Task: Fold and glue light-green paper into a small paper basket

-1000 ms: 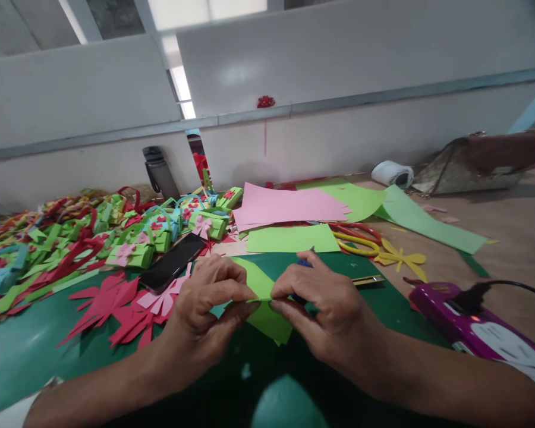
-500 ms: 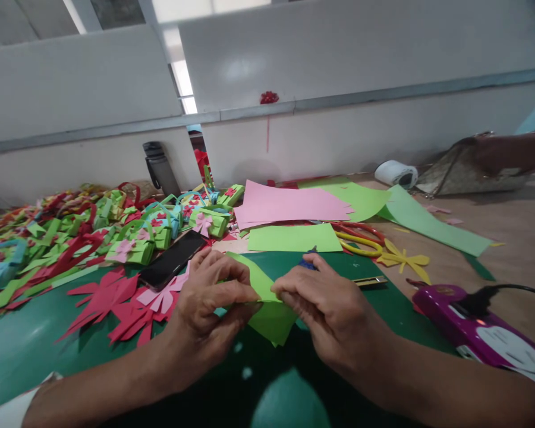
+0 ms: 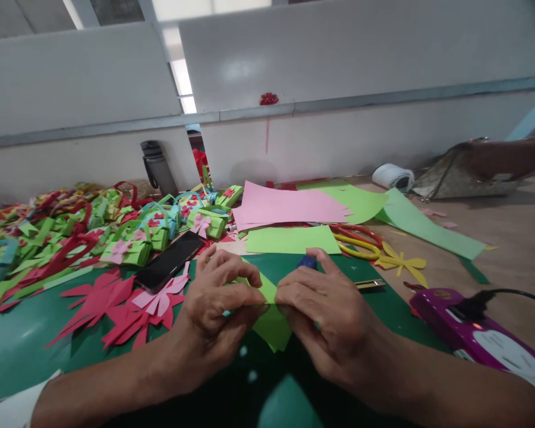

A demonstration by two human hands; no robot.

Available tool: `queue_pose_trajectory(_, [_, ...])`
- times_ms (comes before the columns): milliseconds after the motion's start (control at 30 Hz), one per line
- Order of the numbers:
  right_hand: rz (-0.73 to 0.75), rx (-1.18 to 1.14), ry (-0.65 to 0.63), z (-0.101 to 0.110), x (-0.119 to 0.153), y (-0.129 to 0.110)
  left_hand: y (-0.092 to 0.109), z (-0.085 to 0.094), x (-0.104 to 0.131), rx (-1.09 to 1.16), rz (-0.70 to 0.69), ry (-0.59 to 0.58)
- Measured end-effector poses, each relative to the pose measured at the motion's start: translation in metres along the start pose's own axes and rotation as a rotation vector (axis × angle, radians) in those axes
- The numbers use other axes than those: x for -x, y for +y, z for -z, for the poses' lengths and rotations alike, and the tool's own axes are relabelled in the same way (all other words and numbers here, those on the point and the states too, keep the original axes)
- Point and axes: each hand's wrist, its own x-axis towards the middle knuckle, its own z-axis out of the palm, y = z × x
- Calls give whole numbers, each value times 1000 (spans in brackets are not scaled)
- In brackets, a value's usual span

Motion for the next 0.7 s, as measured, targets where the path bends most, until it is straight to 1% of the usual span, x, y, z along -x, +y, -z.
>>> queue_pose_trajectory(167, [-19,-21,-23,1,0,2,-3,2,0,2,11,-25])
queue_pose_trajectory(267, [-57,-32,-25,3,0,3,-5,2,0,23,22,-4])
queue_pose_trajectory(367, [-79,-45,17,4,-1,3,-5,2,0,30,16,32])
queue_pose_trajectory(433, [-73,-53,42,3,-1,2,-5,2,-1,27,9,39])
queue_pose_trajectory(533, [-57,-46,45,0,-2,1,-4,1,-1,20,3,37])
queue_pose_trajectory(700, [-21,6,3,-2,-1,2,-1,-3,1,-58,-6,23])
